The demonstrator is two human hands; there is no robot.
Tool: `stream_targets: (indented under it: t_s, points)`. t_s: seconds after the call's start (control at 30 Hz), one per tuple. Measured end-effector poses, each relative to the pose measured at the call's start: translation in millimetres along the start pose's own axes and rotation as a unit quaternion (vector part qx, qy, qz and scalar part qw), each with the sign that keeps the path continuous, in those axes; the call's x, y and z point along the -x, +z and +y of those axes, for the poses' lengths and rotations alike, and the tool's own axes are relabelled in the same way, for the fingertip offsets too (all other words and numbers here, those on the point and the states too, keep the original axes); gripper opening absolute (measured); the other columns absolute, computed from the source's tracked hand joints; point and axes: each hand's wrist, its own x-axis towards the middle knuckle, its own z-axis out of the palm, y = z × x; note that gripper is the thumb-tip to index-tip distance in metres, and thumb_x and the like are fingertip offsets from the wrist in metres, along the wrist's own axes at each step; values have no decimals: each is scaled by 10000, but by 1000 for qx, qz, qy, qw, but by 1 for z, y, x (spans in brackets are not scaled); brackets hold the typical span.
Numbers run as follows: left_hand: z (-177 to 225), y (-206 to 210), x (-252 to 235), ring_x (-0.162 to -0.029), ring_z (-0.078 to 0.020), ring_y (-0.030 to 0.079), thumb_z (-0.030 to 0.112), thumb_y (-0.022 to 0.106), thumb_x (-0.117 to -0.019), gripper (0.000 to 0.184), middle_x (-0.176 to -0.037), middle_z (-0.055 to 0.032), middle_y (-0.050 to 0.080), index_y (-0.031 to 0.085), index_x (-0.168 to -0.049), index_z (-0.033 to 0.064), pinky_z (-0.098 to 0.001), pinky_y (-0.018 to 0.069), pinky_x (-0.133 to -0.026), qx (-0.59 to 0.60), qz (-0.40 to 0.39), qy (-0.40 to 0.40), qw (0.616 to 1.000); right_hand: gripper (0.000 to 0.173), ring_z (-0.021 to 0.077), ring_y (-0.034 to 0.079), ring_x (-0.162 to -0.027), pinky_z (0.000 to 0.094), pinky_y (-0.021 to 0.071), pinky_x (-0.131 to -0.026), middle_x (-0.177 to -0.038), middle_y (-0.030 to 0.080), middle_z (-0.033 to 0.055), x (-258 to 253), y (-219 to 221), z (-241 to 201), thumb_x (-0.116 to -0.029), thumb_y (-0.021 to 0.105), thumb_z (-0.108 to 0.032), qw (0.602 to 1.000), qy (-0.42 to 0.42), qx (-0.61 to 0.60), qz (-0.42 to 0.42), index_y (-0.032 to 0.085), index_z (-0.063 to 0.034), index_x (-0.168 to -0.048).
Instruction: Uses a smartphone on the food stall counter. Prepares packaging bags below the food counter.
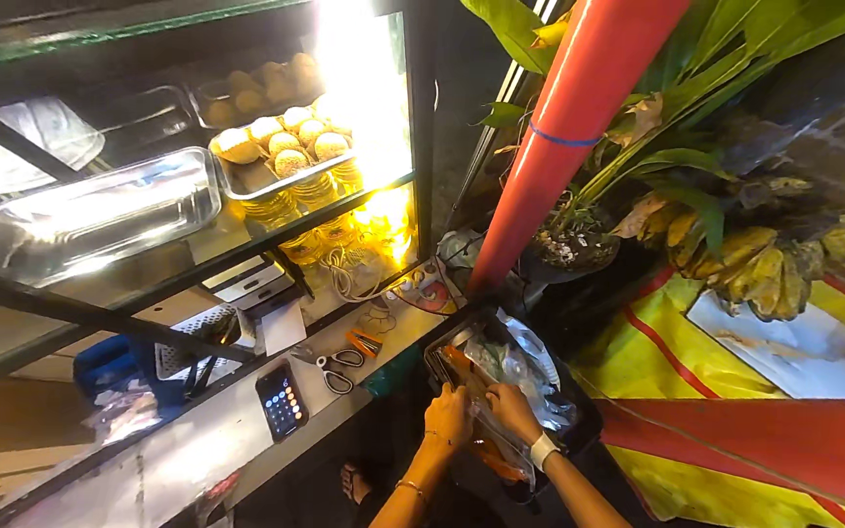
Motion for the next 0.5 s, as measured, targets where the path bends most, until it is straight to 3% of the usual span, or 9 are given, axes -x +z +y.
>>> stream_targets:
  t_s: [0.17,0.27,0.37,0.43,0.5]
  points:
    - [-4,-4,2,-1219,-376,608,378,595,-1005,524,-1488,-181,501,526,-1484,178,-548,521,-982,3,-11,1,1000,322,334,646,-1190,515,481,-1051,-1195,715,178,6,-4,1,-988,649,-290,997,26,-35,58,741,-52,-1185]
    - [-7,-3,2,-1219,-385,608,383,591,-1003,528,-1484,-190,502,527,-1479,166,-557,522,-980,2,-15,-3,1000,456,346,648,-1154,535,486,-1025,-1172,710,188,6,-8,8,-900,772,-410,995,22,-61,74,740,-30,-1150]
    - [-8,0,1,-1214,-392,610,412,576,-1011,542,-1490,-202,490,511,-1491,169,-562,521,-980,2,-22,-8,1000,431,351,649,-1160,527,476,-1044,-1184,705,210,3,-4,16,-976,690,-388,995,-5,-81,61,729,-8,-1175]
    - [-10,3,1,-1222,-398,605,411,574,-1015,549,-1502,-210,476,499,-1500,164,-559,515,-992,13,-22,-5,1000,379,328,641,-1217,497,458,-1094,-1261,692,198,11,-1,10,-1023,626,-286,993,-29,-92,67,688,-28,-1294]
    - [-15,4,2,-1231,-388,601,405,591,-1007,548,-1488,-216,487,514,-1487,152,-547,508,-1013,45,-6,9,999,343,290,676,-1164,455,511,-1058,-1236,706,166,29,5,2,-1012,608,-189,977,-84,-111,163,669,-36,-1313]
